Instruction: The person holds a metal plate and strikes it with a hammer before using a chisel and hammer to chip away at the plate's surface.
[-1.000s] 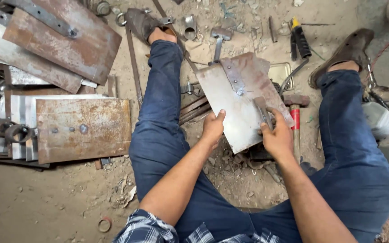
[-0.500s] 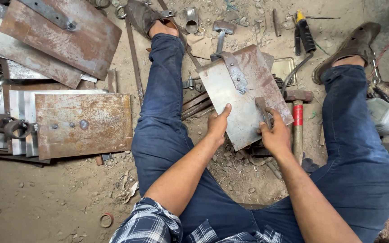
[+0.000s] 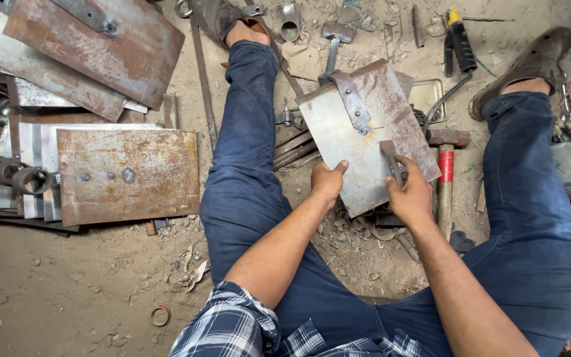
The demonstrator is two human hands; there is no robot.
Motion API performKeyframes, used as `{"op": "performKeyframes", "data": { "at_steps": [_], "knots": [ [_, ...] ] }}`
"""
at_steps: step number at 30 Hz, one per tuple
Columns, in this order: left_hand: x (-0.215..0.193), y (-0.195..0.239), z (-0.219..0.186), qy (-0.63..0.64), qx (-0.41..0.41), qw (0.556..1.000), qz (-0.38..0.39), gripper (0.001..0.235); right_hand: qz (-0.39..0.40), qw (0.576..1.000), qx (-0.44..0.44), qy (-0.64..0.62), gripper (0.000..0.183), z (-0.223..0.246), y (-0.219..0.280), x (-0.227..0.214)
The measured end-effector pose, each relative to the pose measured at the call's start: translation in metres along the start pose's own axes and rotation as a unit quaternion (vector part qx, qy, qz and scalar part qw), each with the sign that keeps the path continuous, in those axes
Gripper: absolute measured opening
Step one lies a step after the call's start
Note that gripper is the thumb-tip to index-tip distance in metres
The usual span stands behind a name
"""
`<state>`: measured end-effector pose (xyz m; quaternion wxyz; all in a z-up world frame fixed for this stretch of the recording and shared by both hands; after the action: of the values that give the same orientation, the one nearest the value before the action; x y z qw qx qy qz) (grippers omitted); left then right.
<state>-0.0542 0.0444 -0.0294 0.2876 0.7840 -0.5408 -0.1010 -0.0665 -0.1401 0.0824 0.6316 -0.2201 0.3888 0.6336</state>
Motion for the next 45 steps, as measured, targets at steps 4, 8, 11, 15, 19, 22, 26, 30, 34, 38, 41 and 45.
{"op": "performKeyframes", "data": {
  "at_steps": [4,8,11,15,19,22,26,30,34,38,41,45],
  "knots": [
    [-0.002,0.003,-0.004,-0.064,0.001,0.998,-0.012,0.030,0.010,0.999,-0.037,0.025,0.052,0.016,-0.001,-0.006],
    [-0.002,0.002,-0.004,-0.081,-0.003,0.997,-0.014,0.030,-0.071,0.980,-0.187,0.011,0.047,0.019,-0.014,-0.004],
    [-0.002,0.004,-0.004,-0.100,-0.007,0.995,-0.024,0.031,-0.168,0.940,-0.293,0.034,0.046,0.038,-0.013,-0.013],
    [-0.003,0.003,-0.010,-0.104,-0.002,0.994,-0.026,0.032,-0.020,0.991,-0.103,0.078,0.046,0.049,-0.020,-0.020],
    [-0.004,0.011,-0.008,-0.136,-0.025,0.990,-0.034,0.035,-0.106,0.973,-0.205,0.024,0.037,0.049,-0.015,-0.030],
    [-0.004,-0.002,-0.004,-0.138,0.019,0.989,-0.042,0.035,-0.124,0.941,-0.310,0.054,0.038,0.005,-0.041,-0.004],
    [-0.004,-0.010,0.002,-0.120,0.034,0.992,-0.036,0.033,-0.040,0.980,-0.170,0.092,0.043,0.020,-0.031,-0.015],
    [-0.004,0.003,0.009,-0.135,0.019,0.990,-0.030,0.031,-0.049,0.996,-0.067,0.017,0.049,-0.008,-0.014,-0.033],
    [-0.003,0.000,0.005,-0.105,0.015,0.994,-0.035,0.032,-0.038,0.999,-0.030,-0.018,0.050,-0.028,-0.015,-0.037],
    [-0.001,0.001,-0.013,0.018,0.030,0.999,-0.014,0.037,-0.054,0.998,-0.031,0.025,0.048,-0.044,-0.013,-0.024],
    [-0.003,0.007,-0.010,-0.015,-0.006,1.000,-0.025,0.038,-0.050,0.998,-0.018,0.037,0.045,-0.041,-0.009,-0.019],
    [0.000,0.002,-0.012,0.024,-0.002,1.000,-0.007,0.042,0.003,0.999,-0.002,0.044,0.051,-0.029,-0.015,-0.017]
  ]
}}
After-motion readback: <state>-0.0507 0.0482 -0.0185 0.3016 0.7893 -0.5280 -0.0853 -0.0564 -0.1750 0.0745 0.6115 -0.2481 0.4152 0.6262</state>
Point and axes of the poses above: each hand's wrist, its own y-axis away from the middle knuckle, its own x-axis out of the palm, z = x × y, the point moved 3 cm from there along -y, towards the middle knuckle, and after that the axes turned 4 degrees about y, right-handed, at the moved point
